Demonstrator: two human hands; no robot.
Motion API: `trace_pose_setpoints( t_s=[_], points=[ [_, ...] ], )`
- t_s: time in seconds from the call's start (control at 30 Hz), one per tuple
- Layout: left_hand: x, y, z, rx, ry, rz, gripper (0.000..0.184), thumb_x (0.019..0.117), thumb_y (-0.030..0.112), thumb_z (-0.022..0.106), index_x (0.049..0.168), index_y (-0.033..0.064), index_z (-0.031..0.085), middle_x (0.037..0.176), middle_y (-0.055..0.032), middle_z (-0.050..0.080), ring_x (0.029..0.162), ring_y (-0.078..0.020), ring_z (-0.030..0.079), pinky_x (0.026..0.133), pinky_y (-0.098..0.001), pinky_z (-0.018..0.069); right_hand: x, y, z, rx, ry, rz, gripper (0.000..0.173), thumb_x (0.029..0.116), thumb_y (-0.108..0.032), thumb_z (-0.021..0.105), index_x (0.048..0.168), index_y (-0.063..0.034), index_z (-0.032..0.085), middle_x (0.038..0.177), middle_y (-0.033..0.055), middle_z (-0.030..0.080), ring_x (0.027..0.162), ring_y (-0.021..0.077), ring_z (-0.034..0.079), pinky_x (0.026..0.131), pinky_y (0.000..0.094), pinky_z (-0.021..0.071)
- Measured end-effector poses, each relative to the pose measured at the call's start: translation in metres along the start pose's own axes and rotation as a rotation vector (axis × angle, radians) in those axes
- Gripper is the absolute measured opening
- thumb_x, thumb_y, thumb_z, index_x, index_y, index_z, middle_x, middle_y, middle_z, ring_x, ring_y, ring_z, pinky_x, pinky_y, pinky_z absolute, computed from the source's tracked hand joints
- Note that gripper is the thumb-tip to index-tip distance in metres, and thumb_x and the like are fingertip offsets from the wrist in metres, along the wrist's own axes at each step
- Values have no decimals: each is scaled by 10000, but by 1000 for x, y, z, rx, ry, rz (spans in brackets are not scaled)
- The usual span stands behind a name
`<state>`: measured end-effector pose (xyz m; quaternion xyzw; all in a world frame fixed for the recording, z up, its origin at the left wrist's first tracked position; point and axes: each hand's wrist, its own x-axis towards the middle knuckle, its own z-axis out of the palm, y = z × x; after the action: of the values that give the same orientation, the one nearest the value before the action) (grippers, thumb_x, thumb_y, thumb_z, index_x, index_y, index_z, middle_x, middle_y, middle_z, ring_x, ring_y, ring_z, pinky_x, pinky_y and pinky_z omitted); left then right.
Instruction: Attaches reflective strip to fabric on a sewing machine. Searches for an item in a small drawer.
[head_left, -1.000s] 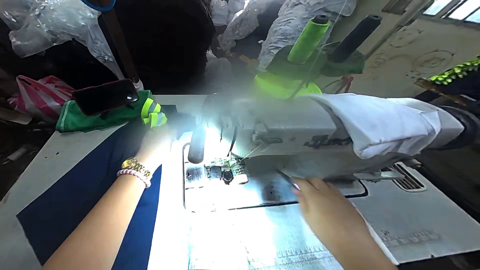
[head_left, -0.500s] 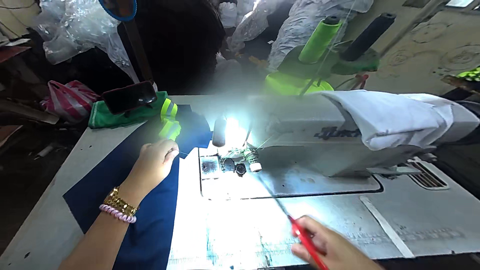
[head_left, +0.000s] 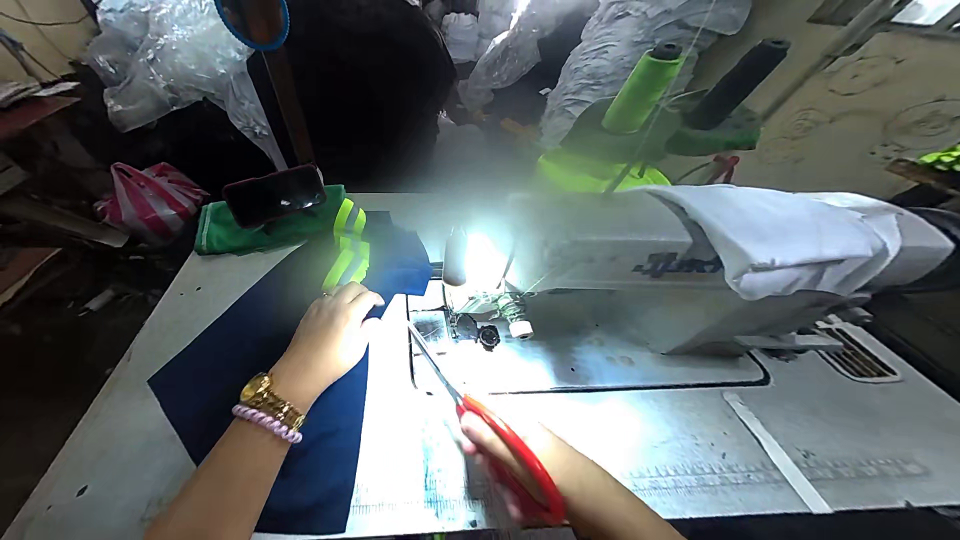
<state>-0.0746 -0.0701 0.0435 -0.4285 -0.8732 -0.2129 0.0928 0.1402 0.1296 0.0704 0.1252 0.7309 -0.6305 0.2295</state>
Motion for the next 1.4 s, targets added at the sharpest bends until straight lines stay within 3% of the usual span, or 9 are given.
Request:
trace_pose_setpoints(
  t_s=[0.17,0.4,0.53,0.7,0.8,0.9,1.1,1.23,1.4],
  points=[
    [2,7,20,255,-83,-136,143,948,33,652,1048,85,740,1060,-120,690,1025,-338,665,870,-532,536,-74,18,-45,-753,386,186,479,960,-402,670,1219,1,663,1105,221,701,1014,387,688,886,609,531],
    [-85,95,8,-141,-257,131,188,999,248,596,989,120,733,917,-72,717,842,-249,729,675,-467,608,-106,99,-136,-981,775,186,488,946,-247,687,1286,98,621,1214,380,614,1099,570,620,890,746,480],
    [-73,98,-25,-247,-146,17,236,1034,259,541,1001,145,744,883,-12,694,789,-145,696,681,-387,604,-90,57,-113,-1112,884,330,482,991,-118,652,1411,89,535,1356,410,520,1242,608,521,966,727,444],
    [-17,71,-16,-187,-153,-130,239,1045,151,558,1212,71,709,1147,-112,688,1052,-248,677,915,-462,561,-51,56,-11,-1070,839,-576,254,986,-145,547,1084,-17,744,1067,174,734,984,336,724,836,499,598],
    [-7,62,20,-46,-352,-175,476,1077,271,448,1530,131,495,1579,-103,465,1481,-302,402,1201,-557,314,-18,46,63,-980,615,-780,247,1018,-168,588,1214,-131,733,1166,57,743,1033,187,720,874,347,593],
    [-19,53,33,73,-341,-160,539,1088,338,401,1598,167,381,1684,-76,287,1566,-312,220,1220,-651,162,21,56,68,-1024,660,-825,226,932,-68,605,1078,-128,766,950,46,724,846,192,687,742,327,571],
    [-22,33,11,114,-379,-329,496,1104,366,412,1597,316,380,1688,-61,282,1558,-352,231,1184,-725,154,1,73,14,-915,238,-919,156,999,-105,567,987,-154,715,927,9,683,896,177,657,797,353,553],
    [-16,43,7,116,-365,-370,483,1080,309,474,1562,292,449,1645,-92,367,1516,-380,321,1157,-757,150,-12,78,4,-1024,385,-912,160,1023,-240,572,1058,-208,725,1071,8,700,1012,175,659,868,353,550],
    [1,52,25,194,-158,-365,355,989,406,642,1200,129,712,1162,-161,662,1133,-380,621,1018,-661,398,-5,84,26,-1108,520,-949,195,1023,-139,558,1105,-163,734,1136,26,737,1118,189,681,978,337,551]
  ],
)
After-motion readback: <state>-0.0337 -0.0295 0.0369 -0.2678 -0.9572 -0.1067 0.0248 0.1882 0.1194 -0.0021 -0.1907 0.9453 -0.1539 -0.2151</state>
